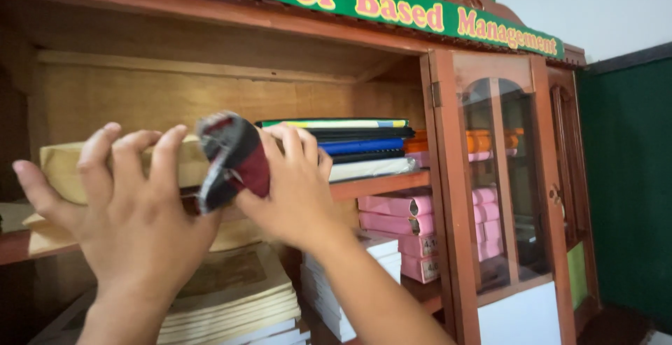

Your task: Wiping a large brown envelope with a cloth.

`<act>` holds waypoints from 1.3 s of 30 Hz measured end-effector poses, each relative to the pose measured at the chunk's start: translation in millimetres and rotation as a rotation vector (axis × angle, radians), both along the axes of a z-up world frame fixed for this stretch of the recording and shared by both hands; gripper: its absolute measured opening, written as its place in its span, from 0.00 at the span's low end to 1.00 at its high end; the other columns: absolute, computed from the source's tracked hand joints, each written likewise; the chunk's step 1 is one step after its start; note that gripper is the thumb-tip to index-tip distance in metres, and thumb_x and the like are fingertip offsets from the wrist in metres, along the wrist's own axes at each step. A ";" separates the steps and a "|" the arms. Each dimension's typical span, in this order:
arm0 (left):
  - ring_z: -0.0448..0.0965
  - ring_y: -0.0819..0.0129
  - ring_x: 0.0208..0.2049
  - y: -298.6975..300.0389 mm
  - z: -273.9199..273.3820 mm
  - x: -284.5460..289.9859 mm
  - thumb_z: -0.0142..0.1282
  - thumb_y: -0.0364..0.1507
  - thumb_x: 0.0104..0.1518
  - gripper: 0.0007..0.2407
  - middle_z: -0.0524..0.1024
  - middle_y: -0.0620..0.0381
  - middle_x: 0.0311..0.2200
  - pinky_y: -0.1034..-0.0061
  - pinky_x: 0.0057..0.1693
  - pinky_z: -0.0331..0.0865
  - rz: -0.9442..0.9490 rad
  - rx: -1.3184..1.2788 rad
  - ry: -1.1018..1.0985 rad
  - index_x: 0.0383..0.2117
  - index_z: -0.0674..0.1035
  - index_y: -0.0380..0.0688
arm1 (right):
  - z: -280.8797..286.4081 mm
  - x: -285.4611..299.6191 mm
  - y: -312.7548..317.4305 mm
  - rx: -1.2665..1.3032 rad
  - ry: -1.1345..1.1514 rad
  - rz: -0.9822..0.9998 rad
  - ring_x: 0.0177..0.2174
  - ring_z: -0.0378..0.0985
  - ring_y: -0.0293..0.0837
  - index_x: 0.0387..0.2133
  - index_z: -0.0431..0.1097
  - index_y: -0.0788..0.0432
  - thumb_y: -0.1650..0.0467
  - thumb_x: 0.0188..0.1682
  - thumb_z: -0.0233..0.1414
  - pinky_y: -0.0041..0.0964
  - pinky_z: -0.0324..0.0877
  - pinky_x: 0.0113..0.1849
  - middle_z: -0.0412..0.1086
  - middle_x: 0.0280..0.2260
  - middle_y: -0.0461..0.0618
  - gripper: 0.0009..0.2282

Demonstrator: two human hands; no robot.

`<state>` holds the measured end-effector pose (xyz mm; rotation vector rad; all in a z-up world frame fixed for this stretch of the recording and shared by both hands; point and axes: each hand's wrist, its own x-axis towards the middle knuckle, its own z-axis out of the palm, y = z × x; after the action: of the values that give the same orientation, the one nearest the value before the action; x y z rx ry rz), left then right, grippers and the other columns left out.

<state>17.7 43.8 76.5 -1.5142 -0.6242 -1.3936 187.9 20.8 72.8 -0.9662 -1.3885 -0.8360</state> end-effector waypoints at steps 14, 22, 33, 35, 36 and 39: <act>0.71 0.60 0.47 25.7 -14.6 -12.7 0.63 0.42 0.57 0.17 0.75 0.58 0.50 0.64 0.56 0.59 0.224 0.397 0.017 0.50 0.83 0.52 | -18.3 -14.6 16.3 0.071 0.192 0.100 0.63 0.43 0.77 0.65 0.55 0.54 0.59 0.43 0.58 0.70 0.46 0.57 0.37 0.68 0.74 0.35; 0.73 0.68 0.35 44.8 -6.2 -42.7 0.64 0.37 0.63 0.07 0.78 0.69 0.36 0.68 0.52 0.63 0.229 0.358 0.088 0.29 0.80 0.55 | -10.4 -20.2 1.6 -0.066 0.218 0.110 0.51 0.64 0.74 0.68 0.49 0.51 0.68 0.40 0.58 0.62 0.64 0.49 0.41 0.68 0.73 0.39; 0.70 0.64 0.37 32.3 -18.3 -30.7 0.67 0.31 0.61 0.04 0.73 0.66 0.31 0.66 0.58 0.58 0.164 0.261 -0.071 0.39 0.86 0.53 | 20.2 -10.8 14.6 -0.035 -0.046 -0.250 0.69 0.31 0.68 0.69 0.49 0.48 0.61 0.25 0.73 0.80 0.36 0.58 0.32 0.72 0.59 0.54; 0.70 0.65 0.37 29.1 -19.9 -28.4 0.66 0.31 0.61 0.04 0.72 0.66 0.31 0.67 0.59 0.59 0.195 0.271 -0.079 0.39 0.86 0.53 | 27.0 -15.2 20.5 -0.020 -0.059 -0.239 0.70 0.33 0.66 0.69 0.51 0.50 0.63 0.23 0.72 0.75 0.37 0.61 0.35 0.72 0.59 0.54; 0.70 0.65 0.37 27.9 -19.9 -26.8 0.66 0.32 0.62 0.03 0.72 0.66 0.31 0.68 0.59 0.60 0.224 0.285 -0.091 0.39 0.86 0.54 | 31.4 -17.1 23.3 -0.001 -0.075 -0.231 0.70 0.36 0.63 0.68 0.53 0.52 0.66 0.21 0.72 0.71 0.38 0.63 0.38 0.72 0.58 0.53; 0.71 0.62 0.36 27.5 -22.7 -24.2 0.67 0.31 0.62 0.05 0.71 0.63 0.31 0.69 0.56 0.65 0.224 0.271 -0.117 0.35 0.80 0.54 | 34.2 -12.5 32.2 -0.039 -0.099 -0.111 0.66 0.57 0.52 0.66 0.54 0.45 0.68 0.24 0.67 0.54 0.51 0.63 0.52 0.70 0.48 0.48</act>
<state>-6.5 71.3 53.8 -1.1201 -0.6278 -1.3392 175.4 53.0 107.1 -1.0514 -1.4505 -0.9530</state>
